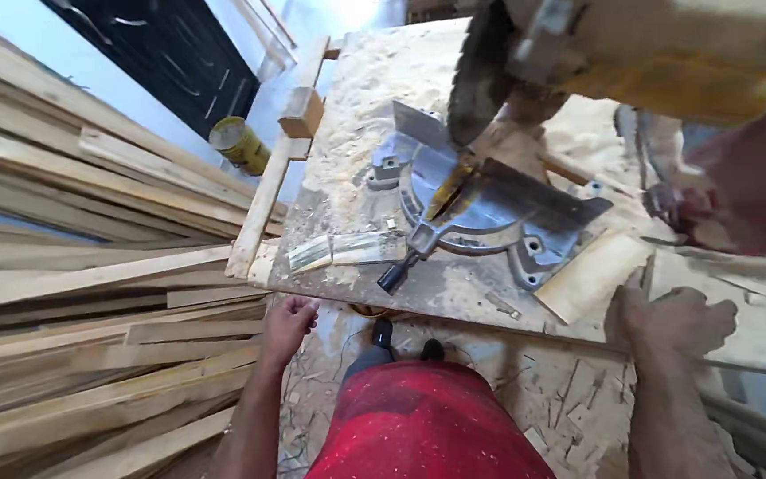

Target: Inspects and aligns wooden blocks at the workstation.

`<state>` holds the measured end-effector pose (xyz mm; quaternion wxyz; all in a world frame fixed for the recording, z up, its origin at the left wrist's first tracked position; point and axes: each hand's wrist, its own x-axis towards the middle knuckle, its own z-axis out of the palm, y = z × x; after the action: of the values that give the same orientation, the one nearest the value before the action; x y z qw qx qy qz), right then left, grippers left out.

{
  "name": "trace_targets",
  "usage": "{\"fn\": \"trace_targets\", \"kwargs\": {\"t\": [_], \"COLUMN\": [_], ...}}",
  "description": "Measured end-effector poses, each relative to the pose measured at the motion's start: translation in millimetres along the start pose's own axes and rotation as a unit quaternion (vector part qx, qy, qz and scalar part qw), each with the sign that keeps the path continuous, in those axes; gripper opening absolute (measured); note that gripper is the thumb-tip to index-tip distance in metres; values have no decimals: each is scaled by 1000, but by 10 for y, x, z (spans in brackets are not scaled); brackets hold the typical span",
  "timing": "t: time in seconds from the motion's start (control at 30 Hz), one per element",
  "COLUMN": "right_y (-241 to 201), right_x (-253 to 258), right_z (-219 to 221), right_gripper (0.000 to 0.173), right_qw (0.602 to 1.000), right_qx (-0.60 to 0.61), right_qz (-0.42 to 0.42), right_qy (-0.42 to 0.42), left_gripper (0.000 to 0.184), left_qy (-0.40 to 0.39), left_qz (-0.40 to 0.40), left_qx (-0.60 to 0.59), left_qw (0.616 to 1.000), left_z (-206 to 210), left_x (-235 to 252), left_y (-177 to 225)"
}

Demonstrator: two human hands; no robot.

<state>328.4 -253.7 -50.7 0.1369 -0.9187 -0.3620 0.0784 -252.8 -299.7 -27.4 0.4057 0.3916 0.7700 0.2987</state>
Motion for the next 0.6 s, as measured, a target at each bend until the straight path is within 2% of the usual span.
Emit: {"fn": "trace_targets", "kwargs": {"t": [0.1, 0.17, 0.27, 0.33, 0.4, 0.5, 0.6], "right_y": [-225, -433, -656, -743, -787, -863, -930], "right_x": [-183, -355, -498, -488, -429, -323, -438], "right_z": [9, 19, 113, 171, 213, 262, 117], "right_gripper": [65, 70, 90, 100, 101, 95, 97], "right_qw": [999, 999, 996, 995, 995, 993, 987], "right_qx": [-5, -9, -26, -21, -6, 16, 30], "right_qz": [-37, -38, 8, 36, 54, 98, 154], "right_qy": [-16, -38, -84, -91, -78, -58, -29], "left_gripper": [18, 25, 42, 53, 67, 91, 102], "left_qy": [21, 25, 4, -15, -42, -96, -147], "left_qz": [-2, 20, 79, 151, 219, 276, 318], "left_qx": [25, 63, 165, 244, 304, 370, 420], "left_qw": [999, 997, 983, 958, 926, 882, 837], "left_z": [-16, -10, -25, -32, -15, 51, 133], "left_x": [80, 175, 412, 665, 955, 1350, 1595], "left_y": [-2, 83, 233, 312, 363, 415, 432]}}
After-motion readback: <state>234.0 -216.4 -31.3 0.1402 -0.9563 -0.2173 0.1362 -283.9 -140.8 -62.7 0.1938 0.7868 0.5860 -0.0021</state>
